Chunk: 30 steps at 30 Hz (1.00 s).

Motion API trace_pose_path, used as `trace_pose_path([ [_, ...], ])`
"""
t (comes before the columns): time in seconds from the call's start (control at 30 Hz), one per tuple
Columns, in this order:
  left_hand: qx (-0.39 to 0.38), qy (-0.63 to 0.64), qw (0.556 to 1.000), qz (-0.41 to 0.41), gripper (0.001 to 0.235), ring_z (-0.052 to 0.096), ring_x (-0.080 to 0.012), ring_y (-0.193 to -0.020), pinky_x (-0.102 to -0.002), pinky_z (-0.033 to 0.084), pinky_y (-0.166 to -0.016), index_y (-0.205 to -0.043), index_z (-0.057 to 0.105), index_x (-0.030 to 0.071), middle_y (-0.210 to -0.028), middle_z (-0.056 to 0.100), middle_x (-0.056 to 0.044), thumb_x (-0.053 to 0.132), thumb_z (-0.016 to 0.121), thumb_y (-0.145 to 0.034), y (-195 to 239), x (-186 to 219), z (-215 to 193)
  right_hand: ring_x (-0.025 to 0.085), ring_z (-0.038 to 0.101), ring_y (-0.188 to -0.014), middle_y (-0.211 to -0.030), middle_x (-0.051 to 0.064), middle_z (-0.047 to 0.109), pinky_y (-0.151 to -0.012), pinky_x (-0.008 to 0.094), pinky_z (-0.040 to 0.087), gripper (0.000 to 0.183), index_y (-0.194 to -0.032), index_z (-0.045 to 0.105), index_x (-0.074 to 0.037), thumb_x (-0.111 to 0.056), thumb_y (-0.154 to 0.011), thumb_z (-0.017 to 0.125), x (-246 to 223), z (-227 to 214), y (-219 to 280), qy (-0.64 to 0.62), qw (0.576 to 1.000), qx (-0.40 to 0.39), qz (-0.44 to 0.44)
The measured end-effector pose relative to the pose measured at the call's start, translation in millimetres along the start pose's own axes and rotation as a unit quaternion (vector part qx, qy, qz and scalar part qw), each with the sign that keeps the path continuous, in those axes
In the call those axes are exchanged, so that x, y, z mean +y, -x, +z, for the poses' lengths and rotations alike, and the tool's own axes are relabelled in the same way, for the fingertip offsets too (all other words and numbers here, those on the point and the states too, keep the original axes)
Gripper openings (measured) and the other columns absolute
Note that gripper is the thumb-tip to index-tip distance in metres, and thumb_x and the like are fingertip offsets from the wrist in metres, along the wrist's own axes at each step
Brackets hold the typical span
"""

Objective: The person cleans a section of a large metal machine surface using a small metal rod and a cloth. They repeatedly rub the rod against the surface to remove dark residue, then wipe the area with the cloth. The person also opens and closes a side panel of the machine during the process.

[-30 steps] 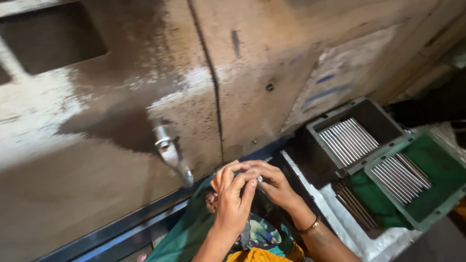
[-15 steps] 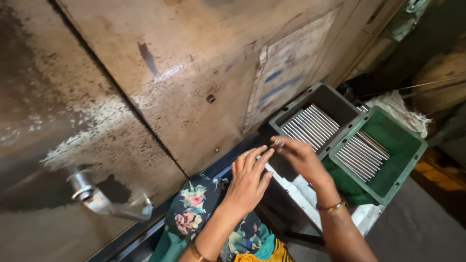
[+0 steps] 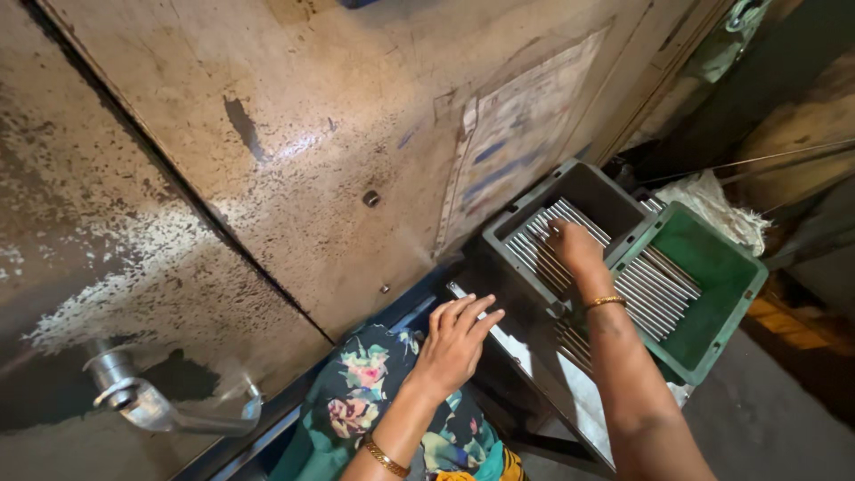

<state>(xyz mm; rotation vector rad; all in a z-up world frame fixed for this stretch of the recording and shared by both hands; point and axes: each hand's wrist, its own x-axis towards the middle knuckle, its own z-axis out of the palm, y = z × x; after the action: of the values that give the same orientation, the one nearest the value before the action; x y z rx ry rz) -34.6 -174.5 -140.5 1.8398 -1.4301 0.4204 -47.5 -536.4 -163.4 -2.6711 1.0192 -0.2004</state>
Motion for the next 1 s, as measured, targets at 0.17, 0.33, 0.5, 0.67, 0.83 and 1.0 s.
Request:
trace_pose_path([
  [0.17, -0.006, 0.004, 1.000, 0.005, 0.050, 0.047, -0.0286, -0.138, -0.046, 0.033, -0.114, -0.135, 0.062, 0.013, -0.148, 0.055, -0.007, 0.003, 0.065, -0.086, 2, -2, 7, 0.035, 0.068, -0.108, -0.115, 0.013, 0.073, -0.091, 0.056, 0.050, 0.035, -0.126, 0.071, -0.028, -0.023, -0.092, 0.067, -2, 7, 2, 0.052, 0.999, -0.004, 0.011],
  [0.33, -0.010, 0.009, 1.000, -0.010, 0.049, 0.047, -0.0293, -0.137, -0.046, 0.033, -0.114, -0.132, 0.063, 0.012, -0.144, 0.056, -0.007, 0.002, 0.066, -0.084, 6, -8, 7, 0.033, 0.071, -0.106, -0.112, 0.013, 0.075, -0.088, 0.050, 0.056, 0.033, -0.116, 0.078, -0.032, -0.018, -0.089, 0.067, -3, 8, 5, 0.060, 0.998, -0.016, -0.010],
  [0.5, 0.000, 0.005, 1.000, -0.015, 0.046, 0.048, -0.0294, -0.135, -0.047, 0.034, -0.112, -0.127, 0.065, 0.012, -0.141, 0.058, -0.007, 0.002, 0.067, -0.082, 14, -13, 3, 0.033, 0.071, -0.104, -0.110, 0.012, 0.075, -0.086, 0.049, 0.057, 0.032, -0.114, 0.079, -0.030, -0.016, -0.089, 0.066, -4, 10, 5, 0.051, 0.998, 0.014, -0.023],
  [0.67, 0.013, 0.035, 0.999, -0.015, 0.041, 0.051, -0.0283, -0.136, -0.046, 0.036, -0.113, -0.122, 0.067, 0.014, -0.140, 0.061, -0.005, 0.001, 0.067, -0.084, 18, -6, -15, 0.029, 0.072, -0.093, -0.102, 0.009, 0.078, -0.079, 0.045, 0.056, 0.032, -0.117, 0.077, -0.023, -0.012, -0.088, 0.066, -26, -7, 22, -0.062, 0.995, 0.080, -0.015],
  [0.83, -0.056, 0.056, 0.995, -0.053, 0.039, 0.043, -0.0332, -0.142, -0.053, 0.027, -0.116, -0.125, 0.069, 0.012, -0.141, 0.058, -0.011, 0.016, 0.071, -0.086, 39, 22, -65, 0.016, 0.067, -0.076, -0.100, 0.005, 0.075, -0.061, 0.033, 0.052, 0.025, -0.122, 0.074, -0.013, -0.015, -0.098, 0.069, -66, -28, 76, -0.309, 0.946, 0.085, -0.036],
  [1.0, -0.135, 0.008, 0.986, -0.098, 0.054, 0.033, -0.0346, -0.142, -0.057, 0.017, -0.115, -0.121, 0.071, 0.009, -0.146, 0.052, -0.016, 0.040, 0.075, -0.077, 88, 40, -106, 0.011, 0.066, -0.087, -0.105, 0.007, 0.075, -0.073, 0.027, 0.054, 0.024, -0.122, 0.073, -0.002, -0.008, -0.099, 0.068, -91, -43, 126, -0.430, 0.891, 0.027, -0.142],
])
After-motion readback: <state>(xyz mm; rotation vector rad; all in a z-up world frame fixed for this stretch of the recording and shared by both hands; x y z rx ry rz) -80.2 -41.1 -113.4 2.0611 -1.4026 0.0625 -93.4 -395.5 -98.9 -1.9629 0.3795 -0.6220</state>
